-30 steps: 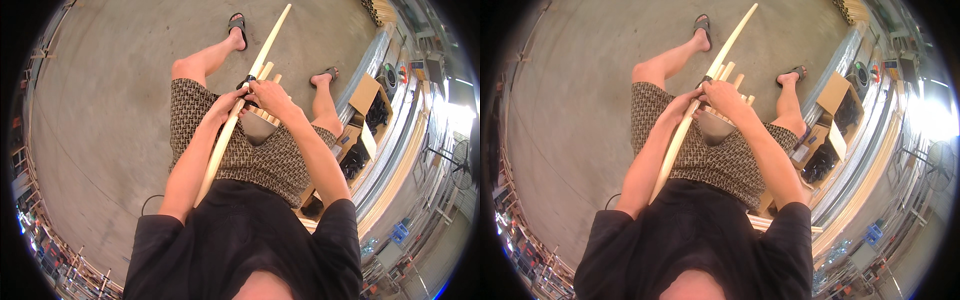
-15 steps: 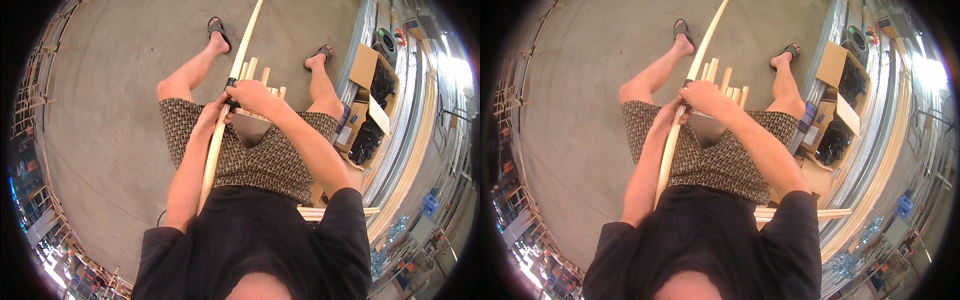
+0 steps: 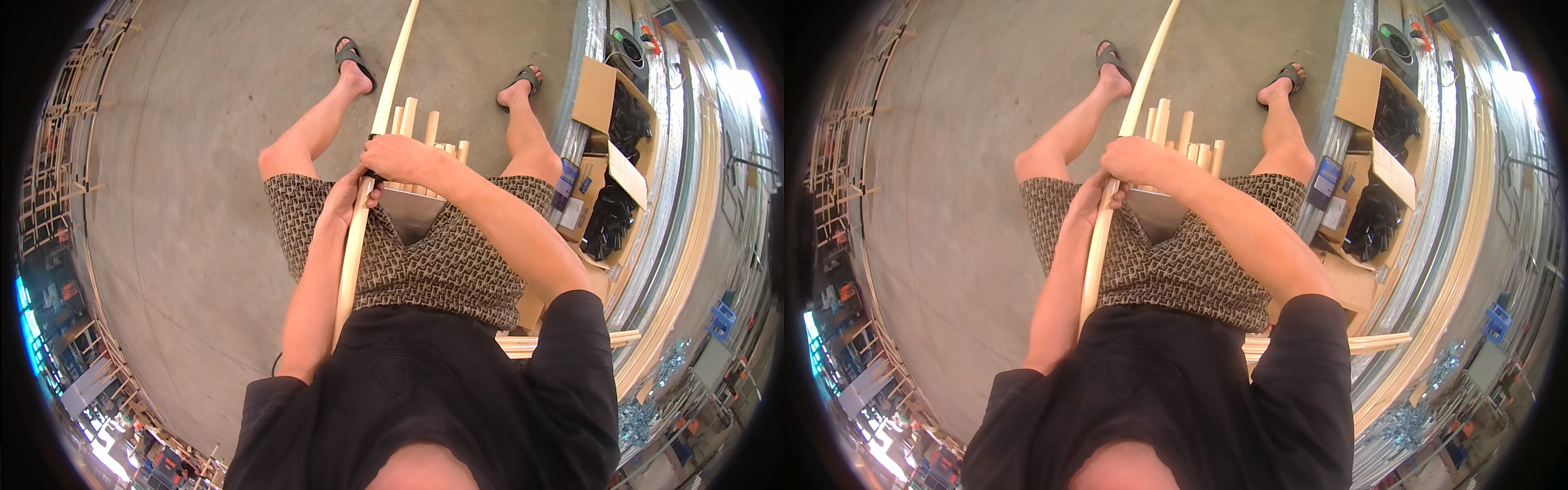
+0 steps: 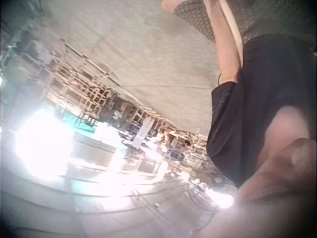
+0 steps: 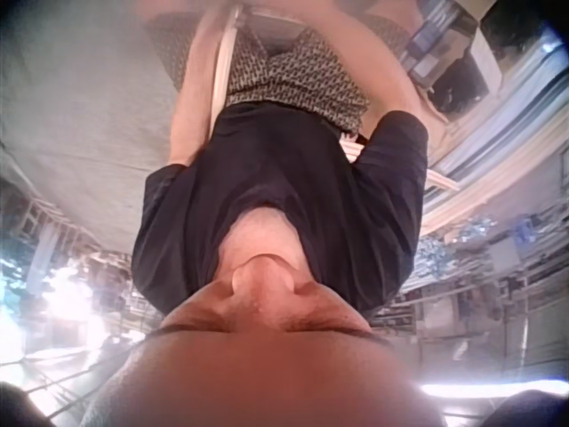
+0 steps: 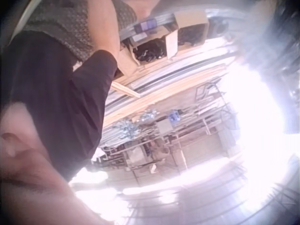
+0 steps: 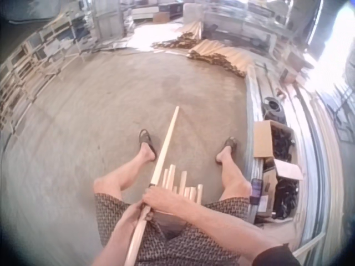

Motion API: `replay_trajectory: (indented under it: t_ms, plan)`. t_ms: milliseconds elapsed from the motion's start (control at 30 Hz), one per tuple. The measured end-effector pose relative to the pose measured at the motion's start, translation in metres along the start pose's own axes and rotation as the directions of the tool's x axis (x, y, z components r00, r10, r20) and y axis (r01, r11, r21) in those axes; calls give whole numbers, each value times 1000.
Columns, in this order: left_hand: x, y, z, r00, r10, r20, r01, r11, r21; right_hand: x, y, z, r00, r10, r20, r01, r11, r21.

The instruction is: The person attaches black plastic connectors onto a long wooden rod by sliding them into position and tightening them by hand.

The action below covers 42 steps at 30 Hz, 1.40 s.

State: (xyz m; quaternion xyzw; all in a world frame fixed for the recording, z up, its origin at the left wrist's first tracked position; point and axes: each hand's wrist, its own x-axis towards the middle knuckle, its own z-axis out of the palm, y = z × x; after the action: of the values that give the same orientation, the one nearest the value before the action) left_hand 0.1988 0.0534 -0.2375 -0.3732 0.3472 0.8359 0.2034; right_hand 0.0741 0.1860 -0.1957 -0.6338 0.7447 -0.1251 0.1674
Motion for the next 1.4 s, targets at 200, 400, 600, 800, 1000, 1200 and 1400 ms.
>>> replay_trajectory:
  t_ms: [200,400,600,800,1000,1200,1400]
  plan:
    - [1,-1,0,1000,12,0,-12,1000,-22,6,-6,3,993,119,29,-116,989,-87]
    - [0,-1,0,999,10,45,-9,1000,-15,-8,-4,2,977,154,-148,-144,987,76]
    - [3,-1,-6,997,19,71,-17,999,-35,0,-4,1,978,209,3,-209,977,44]
    - [0,-2,-4,999,23,27,-24,999,23,-12,-7,11,968,173,-182,-167,985,49]
    - [-7,-1,-2,1000,-3,-19,3,1000,27,-5,-3,21,970,140,-197,-130,989,64]
    - [-14,-2,-1,999,-18,-41,17,1000,-8,-6,-9,11,991,11,-130,-20,998,-64]
    - [-14,0,2,998,-20,-65,23,999,44,-6,-13,7,992,116,-58,-118,992,-35]
